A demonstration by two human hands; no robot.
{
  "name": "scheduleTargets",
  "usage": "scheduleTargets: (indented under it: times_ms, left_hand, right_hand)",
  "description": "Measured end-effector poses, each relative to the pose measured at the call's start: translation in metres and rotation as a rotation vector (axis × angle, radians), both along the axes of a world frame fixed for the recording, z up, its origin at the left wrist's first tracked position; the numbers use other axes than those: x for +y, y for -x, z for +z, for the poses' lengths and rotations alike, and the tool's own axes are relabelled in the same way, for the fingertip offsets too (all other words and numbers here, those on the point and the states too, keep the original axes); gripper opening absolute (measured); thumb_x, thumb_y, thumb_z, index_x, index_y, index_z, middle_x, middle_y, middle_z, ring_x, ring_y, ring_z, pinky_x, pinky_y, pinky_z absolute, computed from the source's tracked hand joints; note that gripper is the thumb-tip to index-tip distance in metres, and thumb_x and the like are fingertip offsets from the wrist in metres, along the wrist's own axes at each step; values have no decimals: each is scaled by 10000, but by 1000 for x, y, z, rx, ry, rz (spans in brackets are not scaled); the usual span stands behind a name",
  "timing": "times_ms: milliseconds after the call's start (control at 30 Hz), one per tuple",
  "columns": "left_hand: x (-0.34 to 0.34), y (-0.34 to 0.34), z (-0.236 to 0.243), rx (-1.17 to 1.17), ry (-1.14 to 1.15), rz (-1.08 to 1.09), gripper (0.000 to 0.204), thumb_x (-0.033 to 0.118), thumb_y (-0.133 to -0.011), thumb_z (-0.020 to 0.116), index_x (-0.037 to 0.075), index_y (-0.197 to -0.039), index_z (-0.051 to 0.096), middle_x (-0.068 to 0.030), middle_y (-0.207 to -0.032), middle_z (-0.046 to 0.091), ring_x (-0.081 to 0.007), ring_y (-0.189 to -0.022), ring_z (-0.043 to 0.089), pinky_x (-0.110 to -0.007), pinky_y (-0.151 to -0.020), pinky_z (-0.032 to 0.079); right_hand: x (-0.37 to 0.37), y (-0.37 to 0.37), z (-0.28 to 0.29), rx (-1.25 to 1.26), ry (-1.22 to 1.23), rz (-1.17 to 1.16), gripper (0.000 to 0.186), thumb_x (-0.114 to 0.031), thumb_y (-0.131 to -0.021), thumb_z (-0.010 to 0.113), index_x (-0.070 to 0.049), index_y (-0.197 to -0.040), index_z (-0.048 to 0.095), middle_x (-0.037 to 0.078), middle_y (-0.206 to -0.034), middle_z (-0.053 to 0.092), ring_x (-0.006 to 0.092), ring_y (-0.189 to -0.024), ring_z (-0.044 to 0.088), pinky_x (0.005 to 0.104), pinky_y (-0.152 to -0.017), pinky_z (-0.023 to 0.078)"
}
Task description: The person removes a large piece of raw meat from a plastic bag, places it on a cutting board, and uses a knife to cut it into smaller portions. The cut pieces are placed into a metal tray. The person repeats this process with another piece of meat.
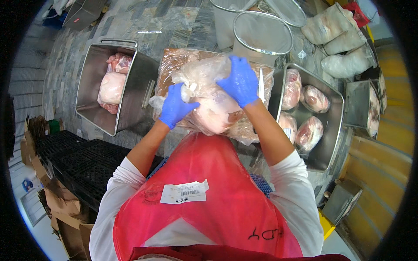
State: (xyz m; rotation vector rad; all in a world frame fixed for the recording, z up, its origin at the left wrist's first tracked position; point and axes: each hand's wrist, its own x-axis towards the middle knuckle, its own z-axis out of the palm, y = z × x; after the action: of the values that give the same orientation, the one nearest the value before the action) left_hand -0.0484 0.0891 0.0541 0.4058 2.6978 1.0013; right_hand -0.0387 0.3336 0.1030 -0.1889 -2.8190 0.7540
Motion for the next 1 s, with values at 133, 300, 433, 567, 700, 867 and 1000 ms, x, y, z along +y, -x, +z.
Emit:
scheduleTargets:
  times_ms: [133, 300, 433, 567, 700, 867, 1000]
  left_hand:
    - [-19, 0, -25, 214, -103, 5, 670, 265, -731, 850, 25, -1266, 526, -253, -1188, 588, -420, -1102, 592, -465, -914, 508]
    - [-37, -8, -35, -75, 151, 234, 497, 260, -793, 725, 55, -1203, 532, -276, -1059, 668, -450, -1000, 651, -504, -851, 530]
    - [-54, -1, -59, -122, 318, 288, 503, 295, -799, 691, 60, -1220, 547, -282, -1006, 700, -458, -1001, 666, -525, -838, 532]
    - [-81, -9, -88, -141, 272, 417, 442, 272, -797, 665, 69, -1187, 623, -253, -1045, 706, -443, -1028, 663, -508, -873, 531]
    - [-99, -29, -109, -234, 179, 434, 362, 243, -791, 645, 82, -1113, 685, -231, -1110, 699, -423, -1053, 660, -486, -890, 529]
    - [-105, -43, -116, -44, -85, 525, 344, 247, -810, 664, 76, -1108, 672, -233, -1055, 704, -420, -1011, 667, -473, -860, 530]
    - [-68, -21, -91, 33, -273, 540, 333, 246, -797, 698, 64, -1073, 661, -222, -1014, 707, -426, -972, 668, -466, -844, 528]
  right_hand:
    - [9, 28, -47, -14, -110, 233, 365, -210, -839, 655, -101, -1184, 612, 194, -1077, 677, 420, -1009, 646, 486, -879, 521]
    - [60, 40, -92, -215, 206, -211, 268, -183, -896, 553, -109, -1136, 647, 239, -1058, 688, 444, -1029, 640, 507, -878, 508]
    - [92, 30, -133, -145, 224, -291, 228, -210, -916, 543, -115, -1081, 669, 235, -1026, 693, 457, -1009, 644, 508, -847, 506]
    - [83, 9, -80, -222, 206, -271, 249, -293, -921, 589, -109, -1062, 680, 229, -1005, 695, 451, -969, 649, 490, -832, 507]
    - [90, -16, -62, -282, 131, -149, 276, -313, -892, 706, -67, -1016, 689, 216, -980, 701, 396, -902, 675, 445, -797, 518]
    - [98, -73, -31, 205, -73, 4, 473, -208, -798, 798, -89, -1234, 656, 189, -1149, 604, 350, -1071, 604, 445, -906, 485]
    - [78, -120, -63, -36, 101, -29, 609, -260, -823, 770, -106, -1380, 580, 221, -1282, 568, 382, -1192, 547, 450, -1028, 435]
